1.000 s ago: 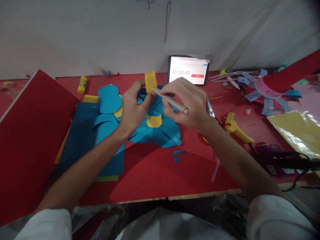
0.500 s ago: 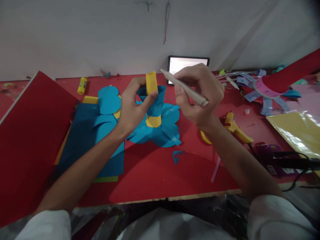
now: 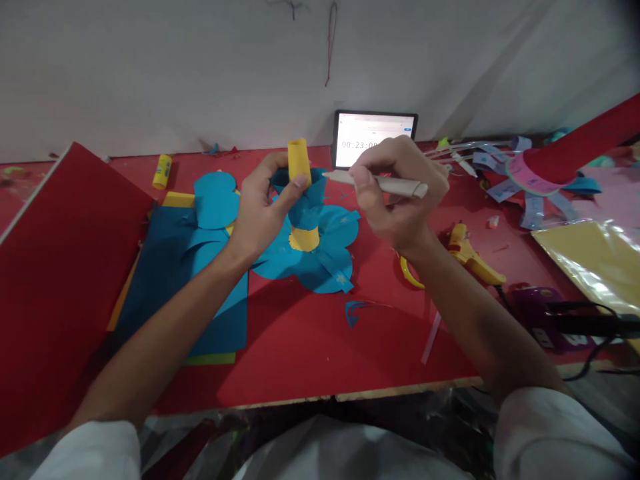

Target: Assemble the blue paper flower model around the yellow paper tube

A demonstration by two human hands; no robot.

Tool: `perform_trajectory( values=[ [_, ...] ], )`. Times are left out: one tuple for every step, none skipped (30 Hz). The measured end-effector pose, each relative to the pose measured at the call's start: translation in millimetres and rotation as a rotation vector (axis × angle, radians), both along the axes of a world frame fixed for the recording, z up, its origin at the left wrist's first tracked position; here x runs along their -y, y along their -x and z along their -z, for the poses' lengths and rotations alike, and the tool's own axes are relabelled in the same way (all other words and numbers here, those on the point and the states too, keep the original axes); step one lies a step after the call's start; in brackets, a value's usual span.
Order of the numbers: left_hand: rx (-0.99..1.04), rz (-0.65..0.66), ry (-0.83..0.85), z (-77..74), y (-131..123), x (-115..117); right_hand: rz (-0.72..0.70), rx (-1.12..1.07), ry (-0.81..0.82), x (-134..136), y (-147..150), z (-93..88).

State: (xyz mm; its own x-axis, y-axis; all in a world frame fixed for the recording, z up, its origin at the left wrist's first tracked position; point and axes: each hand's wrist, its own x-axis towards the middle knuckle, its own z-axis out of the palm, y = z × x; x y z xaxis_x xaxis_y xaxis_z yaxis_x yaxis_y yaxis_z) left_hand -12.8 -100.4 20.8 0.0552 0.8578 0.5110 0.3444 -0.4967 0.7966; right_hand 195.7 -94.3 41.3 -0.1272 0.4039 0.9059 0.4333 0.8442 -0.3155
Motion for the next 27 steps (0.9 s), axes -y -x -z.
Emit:
perform_trajectory(
  values=[
    [0.017, 0.012, -0.005, -0.9, 0, 0, -0.015, -0.010, -0.010, 0, 0, -0.1],
    [0.036, 0.026, -0.016, -1.9, 0, 1, -0.029, -0.024, -0.025, -1, 1, -0.3],
    [0.052, 0.040, -0.027, -2.8, 0, 1, -0.046, -0.040, -0.040, -1, 1, -0.7],
    [0.062, 0.053, -0.037, -3.7, -1, 1, -0.064, -0.050, -0.050, -1, 1, -1.1],
    [0.070, 0.058, -0.046, -4.3, -1, 2, -0.078, -0.056, -0.055, -1, 2, -1.5],
    [0.069, 0.057, -0.051, -4.7, -2, 2, -0.086, -0.057, -0.053, -1, 2, -1.8],
    [0.057, 0.047, -0.053, -4.8, -2, 2, -0.084, -0.053, -0.047, -1, 2, -2.1],
    [0.037, 0.031, -0.051, -4.5, -2, 2, -0.072, -0.045, -0.039, 0, 2, -2.2],
    [0.014, 0.010, -0.050, -3.9, -2, 2, -0.053, -0.036, -0.030, 0, 2, -2.2],
    [-0.011, -0.011, -0.051, -3.0, -2, 2, -0.037, -0.029, -0.023, 0, 1, -2.1],
    [-0.035, -0.026, -0.053, -2.0, -2, 1, -0.027, -0.029, -0.019, 0, 1, -1.8],
    [-0.051, -0.036, -0.056, -0.9, -2, 1, -0.027, -0.031, -0.015, 0, 0, -1.4],
    [-0.058, -0.041, -0.060, 0.0, -1, 0, -0.034, -0.040, -0.009, 0, 0, -0.8],
    [-0.059, -0.044, -0.064, 0.7, -1, 0, -0.040, -0.049, 0.002, 0, 0, -0.1],
    [-0.058, -0.047, -0.070, 1.0, 0, -1, -0.037, -0.059, 0.017, 0, -1, 0.6],
    [-0.056, -0.049, -0.075, 0.8, 0, 0, -0.023, -0.068, 0.035, 1, -1, 1.4],
    [-0.057, -0.051, -0.082, 0.1, 0, 0, 0.002, -0.077, 0.052, 2, -1, 2.0],
    [-0.060, -0.051, -0.087, -0.9, 1, 1, 0.032, -0.087, 0.058, 3, -2, 2.5],
    [-0.065, -0.048, -0.094, -2.3, 1, 1, 0.060, -0.099, 0.047, 5, -2, 3.0],
    [-0.069, -0.042, -0.103, -3.7, 1, 2, 0.080, -0.108, 0.028, 7, -4, 3.5],
    [-0.071, -0.036, -0.118, -5.0, 1, 2, 0.090, -0.112, 0.014, 10, -6, 4.2],
    [-0.071, -0.028, -0.136, -5.8, 1, 2, 0.082, -0.114, 0.008, 13, -9, 5.4],
    [-0.068, -0.019, -0.157, -6.1, 1, 2, 0.059, -0.114, 0.019, 17, -13, 7.5],
    [-0.058, -0.008, -0.177, -5.6, 0, 2, 0.026, -0.110, 0.059, 20, -17, 10.6],
    [-0.041, 0.003, -0.197, -4.2, -1, 2, -0.028, -0.112, 0.099, 23, -22, 15.0],
    [-0.017, 0.017, -0.207, -1.9, -2, 1, -0.075, -0.104, 0.150, 26, -26, 20.6],
    [0.012, 0.035, -0.202, 1.3, -3, 0, -0.091, -0.080, 0.229, 29, -30, 27.3]
  ],
)
